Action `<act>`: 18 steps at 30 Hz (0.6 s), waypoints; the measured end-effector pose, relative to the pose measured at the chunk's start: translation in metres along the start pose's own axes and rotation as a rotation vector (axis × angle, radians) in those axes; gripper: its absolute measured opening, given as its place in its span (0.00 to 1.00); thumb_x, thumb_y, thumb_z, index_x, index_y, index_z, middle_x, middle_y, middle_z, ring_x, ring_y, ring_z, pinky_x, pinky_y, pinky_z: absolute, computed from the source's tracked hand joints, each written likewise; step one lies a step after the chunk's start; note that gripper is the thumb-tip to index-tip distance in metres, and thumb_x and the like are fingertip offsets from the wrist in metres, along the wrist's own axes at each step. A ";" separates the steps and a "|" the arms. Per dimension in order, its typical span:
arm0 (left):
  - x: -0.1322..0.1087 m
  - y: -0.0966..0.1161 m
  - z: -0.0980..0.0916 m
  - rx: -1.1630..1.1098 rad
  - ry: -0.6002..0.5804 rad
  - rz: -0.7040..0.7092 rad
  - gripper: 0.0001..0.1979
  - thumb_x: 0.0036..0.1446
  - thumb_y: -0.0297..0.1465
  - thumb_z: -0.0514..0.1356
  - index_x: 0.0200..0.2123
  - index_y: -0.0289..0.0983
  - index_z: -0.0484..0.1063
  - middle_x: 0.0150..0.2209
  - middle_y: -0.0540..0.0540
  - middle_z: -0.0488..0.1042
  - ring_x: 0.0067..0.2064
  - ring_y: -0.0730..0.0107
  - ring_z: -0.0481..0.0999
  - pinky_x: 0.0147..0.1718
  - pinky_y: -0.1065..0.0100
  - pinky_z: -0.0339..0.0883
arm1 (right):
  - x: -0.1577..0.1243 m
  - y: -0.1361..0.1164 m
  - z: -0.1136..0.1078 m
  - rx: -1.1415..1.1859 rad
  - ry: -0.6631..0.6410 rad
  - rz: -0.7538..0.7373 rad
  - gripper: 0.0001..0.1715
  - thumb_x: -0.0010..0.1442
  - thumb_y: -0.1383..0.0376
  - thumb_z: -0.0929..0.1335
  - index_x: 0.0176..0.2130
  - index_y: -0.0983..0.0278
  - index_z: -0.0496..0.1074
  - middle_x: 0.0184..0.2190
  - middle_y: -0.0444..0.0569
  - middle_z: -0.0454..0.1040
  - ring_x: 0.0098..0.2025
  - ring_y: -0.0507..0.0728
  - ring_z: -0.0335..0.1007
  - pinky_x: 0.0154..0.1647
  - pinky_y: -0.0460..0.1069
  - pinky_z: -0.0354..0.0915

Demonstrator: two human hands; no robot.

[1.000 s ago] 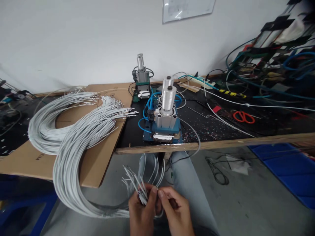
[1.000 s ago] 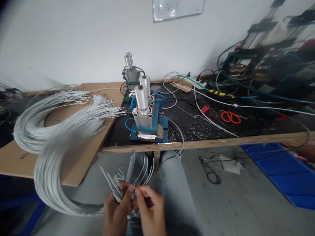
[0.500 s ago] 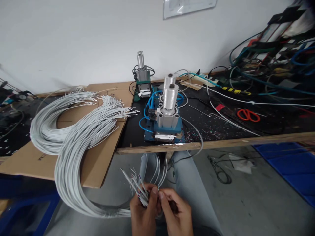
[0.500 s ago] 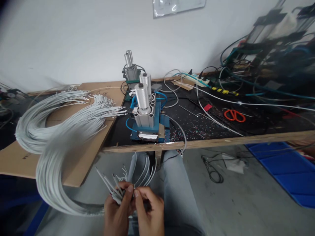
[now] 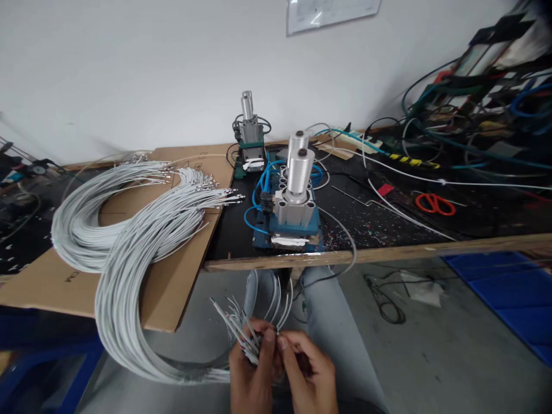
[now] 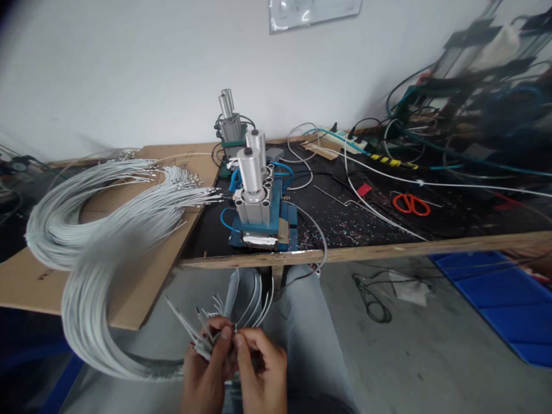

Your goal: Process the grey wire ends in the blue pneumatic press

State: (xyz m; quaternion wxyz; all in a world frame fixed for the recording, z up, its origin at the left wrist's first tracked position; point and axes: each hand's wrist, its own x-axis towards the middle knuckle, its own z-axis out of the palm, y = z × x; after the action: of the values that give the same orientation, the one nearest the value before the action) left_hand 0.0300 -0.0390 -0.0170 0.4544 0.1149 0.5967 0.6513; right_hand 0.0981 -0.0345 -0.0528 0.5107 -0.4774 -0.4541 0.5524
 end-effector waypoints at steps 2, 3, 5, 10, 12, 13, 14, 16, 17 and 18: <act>0.001 0.001 0.000 0.020 -0.006 -0.011 0.25 0.40 0.52 0.76 0.28 0.35 0.79 0.17 0.55 0.68 0.18 0.78 0.63 0.19 0.76 0.58 | 0.001 0.001 -0.003 -0.015 -0.029 -0.003 0.24 0.67 0.48 0.70 0.31 0.63 0.80 0.20 0.44 0.73 0.23 0.52 0.71 0.23 0.41 0.67; 0.001 0.003 0.000 0.041 -0.011 -0.010 0.26 0.39 0.52 0.77 0.28 0.35 0.79 0.17 0.54 0.68 0.19 0.77 0.64 0.19 0.76 0.60 | 0.002 0.001 -0.005 -0.024 -0.058 -0.007 0.24 0.68 0.49 0.69 0.31 0.63 0.80 0.21 0.44 0.73 0.24 0.52 0.72 0.23 0.41 0.68; 0.004 0.008 0.000 0.085 -0.040 -0.011 0.27 0.38 0.53 0.77 0.25 0.35 0.78 0.16 0.55 0.67 0.18 0.78 0.64 0.20 0.77 0.60 | 0.006 0.000 -0.013 -0.040 -0.161 -0.007 0.23 0.70 0.51 0.68 0.33 0.63 0.80 0.21 0.45 0.74 0.23 0.52 0.73 0.22 0.41 0.69; 0.014 0.022 -0.006 0.156 -0.109 0.019 0.27 0.43 0.53 0.75 0.23 0.35 0.73 0.13 0.58 0.60 0.16 0.82 0.55 0.17 0.79 0.49 | 0.028 -0.020 -0.046 -0.267 -0.461 -0.226 0.15 0.73 0.59 0.65 0.53 0.58 0.78 0.39 0.51 0.84 0.34 0.55 0.83 0.32 0.43 0.78; 0.018 0.023 -0.008 0.169 -0.124 0.023 0.27 0.45 0.53 0.74 0.23 0.36 0.71 0.13 0.60 0.57 0.17 0.83 0.52 0.18 0.79 0.47 | 0.038 -0.031 -0.057 -0.461 -0.564 -0.475 0.15 0.74 0.63 0.65 0.56 0.55 0.76 0.47 0.50 0.84 0.43 0.56 0.83 0.44 0.45 0.78; 0.020 0.023 -0.008 0.163 -0.146 0.012 0.27 0.46 0.52 0.74 0.23 0.36 0.71 0.14 0.60 0.56 0.17 0.83 0.51 0.18 0.78 0.46 | 0.042 -0.036 -0.061 -0.541 -0.623 -0.580 0.16 0.75 0.65 0.64 0.57 0.54 0.76 0.47 0.49 0.83 0.45 0.56 0.83 0.48 0.45 0.77; 0.021 0.023 -0.007 0.153 -0.174 -0.004 0.27 0.46 0.52 0.74 0.23 0.36 0.70 0.14 0.60 0.56 0.18 0.83 0.51 0.18 0.78 0.45 | 0.045 -0.041 -0.063 -0.601 -0.677 -0.654 0.18 0.76 0.65 0.62 0.57 0.55 0.75 0.47 0.48 0.84 0.46 0.55 0.83 0.50 0.46 0.76; 0.023 0.023 -0.002 0.129 -0.192 -0.035 0.26 0.46 0.51 0.75 0.25 0.35 0.72 0.15 0.61 0.56 0.18 0.83 0.50 0.18 0.79 0.43 | 0.052 -0.045 -0.064 -0.675 -0.719 -0.738 0.19 0.77 0.66 0.60 0.59 0.57 0.74 0.46 0.49 0.83 0.46 0.55 0.82 0.50 0.46 0.76; 0.023 0.024 0.001 0.106 -0.169 -0.045 0.26 0.45 0.51 0.75 0.28 0.34 0.75 0.15 0.61 0.55 0.18 0.84 0.49 0.18 0.79 0.43 | 0.055 -0.044 -0.063 -0.690 -0.688 -0.772 0.18 0.77 0.67 0.61 0.59 0.59 0.74 0.46 0.50 0.83 0.46 0.55 0.82 0.50 0.46 0.76; 0.023 0.026 0.005 0.067 -0.127 -0.043 0.26 0.45 0.51 0.75 0.32 0.34 0.77 0.14 0.62 0.55 0.18 0.84 0.48 0.17 0.80 0.42 | 0.060 -0.042 -0.061 -0.685 -0.622 -0.808 0.17 0.76 0.67 0.62 0.58 0.60 0.74 0.45 0.50 0.83 0.45 0.55 0.82 0.50 0.46 0.76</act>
State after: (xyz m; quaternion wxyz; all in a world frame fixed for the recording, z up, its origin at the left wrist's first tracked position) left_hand 0.0089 -0.0158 -0.0020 0.5012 0.1582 0.5904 0.6125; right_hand 0.1625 0.0287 -0.0227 0.3407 -0.2210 -0.8786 0.2511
